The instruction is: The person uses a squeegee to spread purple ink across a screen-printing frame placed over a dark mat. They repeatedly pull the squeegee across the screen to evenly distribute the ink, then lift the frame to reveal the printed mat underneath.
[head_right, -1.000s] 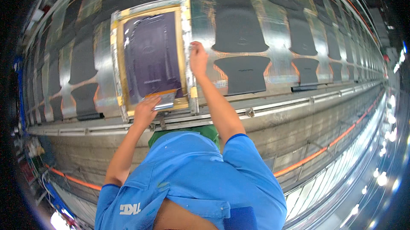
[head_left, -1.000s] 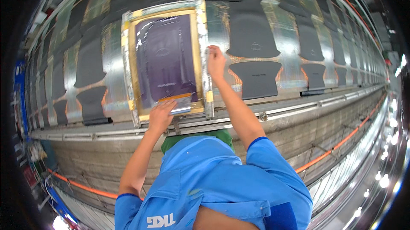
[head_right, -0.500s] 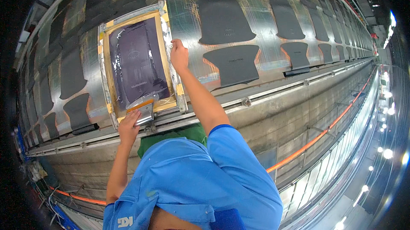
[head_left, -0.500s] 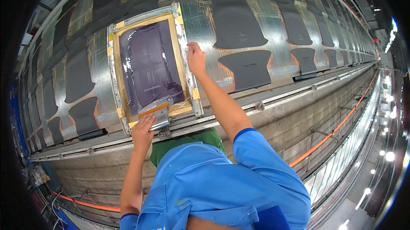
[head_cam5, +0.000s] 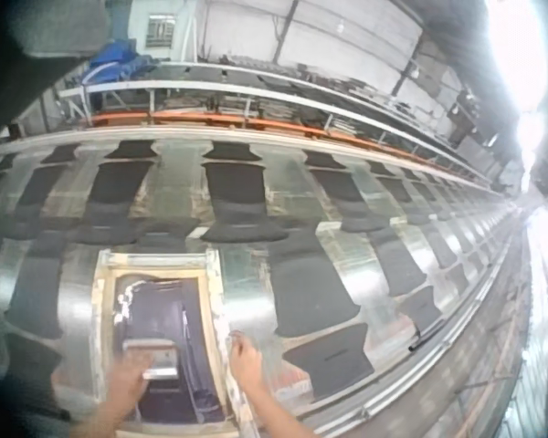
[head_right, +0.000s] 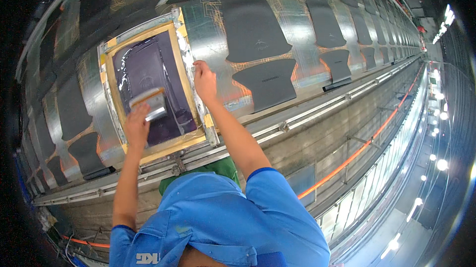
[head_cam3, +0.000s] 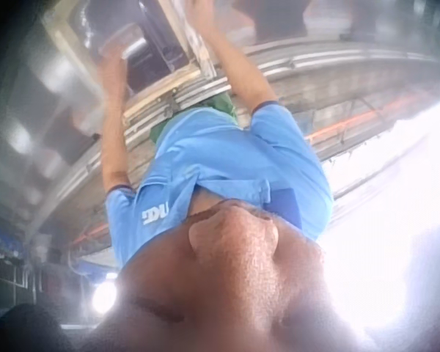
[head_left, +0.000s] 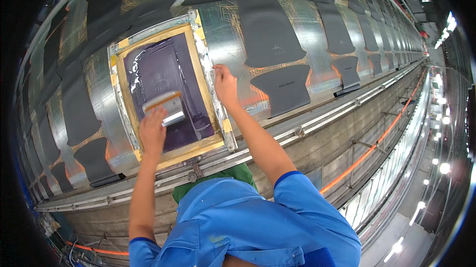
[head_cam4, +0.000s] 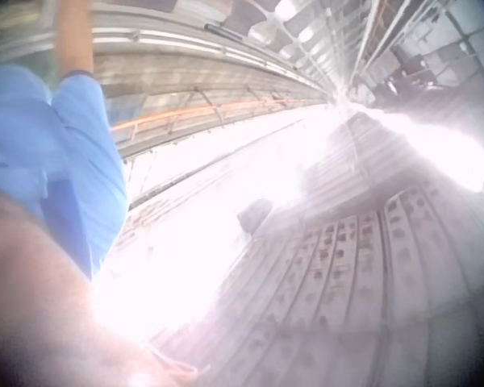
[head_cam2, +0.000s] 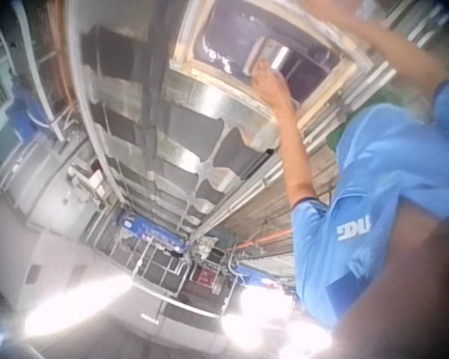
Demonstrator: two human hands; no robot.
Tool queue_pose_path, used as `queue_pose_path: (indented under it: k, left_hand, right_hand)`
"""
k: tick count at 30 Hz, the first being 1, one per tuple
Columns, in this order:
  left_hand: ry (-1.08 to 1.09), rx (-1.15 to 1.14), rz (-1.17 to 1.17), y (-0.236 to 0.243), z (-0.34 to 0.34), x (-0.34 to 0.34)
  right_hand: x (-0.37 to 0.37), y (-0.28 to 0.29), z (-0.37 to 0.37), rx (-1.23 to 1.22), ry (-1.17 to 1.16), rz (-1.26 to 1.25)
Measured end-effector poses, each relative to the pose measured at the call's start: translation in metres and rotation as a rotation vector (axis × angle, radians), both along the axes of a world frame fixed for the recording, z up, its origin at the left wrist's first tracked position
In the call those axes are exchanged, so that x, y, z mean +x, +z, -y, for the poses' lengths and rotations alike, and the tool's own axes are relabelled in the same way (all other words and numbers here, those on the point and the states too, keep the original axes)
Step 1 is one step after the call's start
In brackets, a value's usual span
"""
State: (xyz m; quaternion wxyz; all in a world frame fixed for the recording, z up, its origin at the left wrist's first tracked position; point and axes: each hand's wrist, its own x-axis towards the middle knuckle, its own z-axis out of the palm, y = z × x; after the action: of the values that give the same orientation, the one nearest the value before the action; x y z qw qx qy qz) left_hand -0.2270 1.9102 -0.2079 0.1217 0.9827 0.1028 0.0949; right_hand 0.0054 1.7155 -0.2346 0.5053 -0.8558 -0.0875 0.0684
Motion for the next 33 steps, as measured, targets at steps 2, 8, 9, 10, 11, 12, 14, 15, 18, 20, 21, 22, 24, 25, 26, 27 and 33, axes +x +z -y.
queue_pose_path:
  k: [2, 8, 9, 10, 11, 12, 14, 15, 18, 20, 21, 22, 24, 25, 26, 27, 33]
  left_hand:
    - [0.054, -0.052, 0.081, -0.008, -0.049, 0.04]
    - [0.163, -0.108, -0.153, 0.029, -0.162, 0.189]
    - [0.188, -0.068, -0.129, 0.025, -0.152, 0.192]
    - [0.211, -0.027, -0.103, 0.025, -0.136, 0.195]
    - [0.208, -0.031, -0.079, 0.021, -0.125, 0.19]
    - [0.21, -0.033, -0.055, 0.017, -0.113, 0.179]
    - [0.192, -0.021, -0.003, 0.007, -0.088, 0.15]
    - [0.168, -0.014, 0.019, 0.001, -0.074, 0.131]
    - [0.047, 0.009, 0.115, -0.011, -0.026, 0.058]
    - [0.04, 0.001, 0.098, 0.004, 0.021, 0.016]
    - [0.068, -0.056, 0.005, 0.011, 0.039, -0.006]
    - [0.09, -0.054, 0.057, 0.008, 0.055, -0.029]
    - [0.092, -0.059, 0.114, 0.001, 0.075, -0.058]
    - [0.078, -0.068, 0.116, 0.004, 0.083, -0.066]
    - [0.059, -0.078, 0.117, 0.005, 0.086, -0.068]
    - [0.051, -0.124, 0.044, 0.008, 0.08, -0.069]
    - [0.263, -0.233, -0.073, 0.008, -0.056, 0.072]
  right_hand:
    - [-0.004, 0.015, -0.005, -0.011, 0.003, -0.069]
    - [-0.003, 0.013, -0.008, -0.009, -0.021, -0.074]
    - [-0.002, 0.014, -0.006, -0.019, -0.027, -0.097]
    - [-0.001, 0.012, -0.004, -0.027, -0.032, -0.083]
    - [-0.001, 0.01, -0.005, -0.03, -0.039, -0.071]
    - [-0.001, 0.008, -0.006, -0.032, -0.039, -0.059]
    - [0.002, 0.005, -0.009, 0.016, -0.042, -0.055]
    - [0.003, 0.003, -0.01, 0.038, -0.044, -0.053]
    - [0.005, 0.005, -0.01, 0.059, -0.02, -0.029]
    - [0.008, 0.005, -0.006, 0.051, -0.025, -0.028]
    - [0.008, 0.005, -0.006, 0.049, -0.022, -0.027]
    - [0.007, 0.006, -0.008, 0.07, -0.019, -0.024]
    - [0.007, 0.005, -0.011, 0.104, -0.025, -0.016]
    - [0.005, 0.001, -0.01, 0.104, -0.026, -0.014]
    - [0.003, -0.004, -0.008, 0.103, -0.032, -0.012]
    - [0.003, -0.008, -0.004, 0.101, -0.043, -0.009]
    - [0.005, 0.01, -0.005, 0.065, -0.033, -0.058]
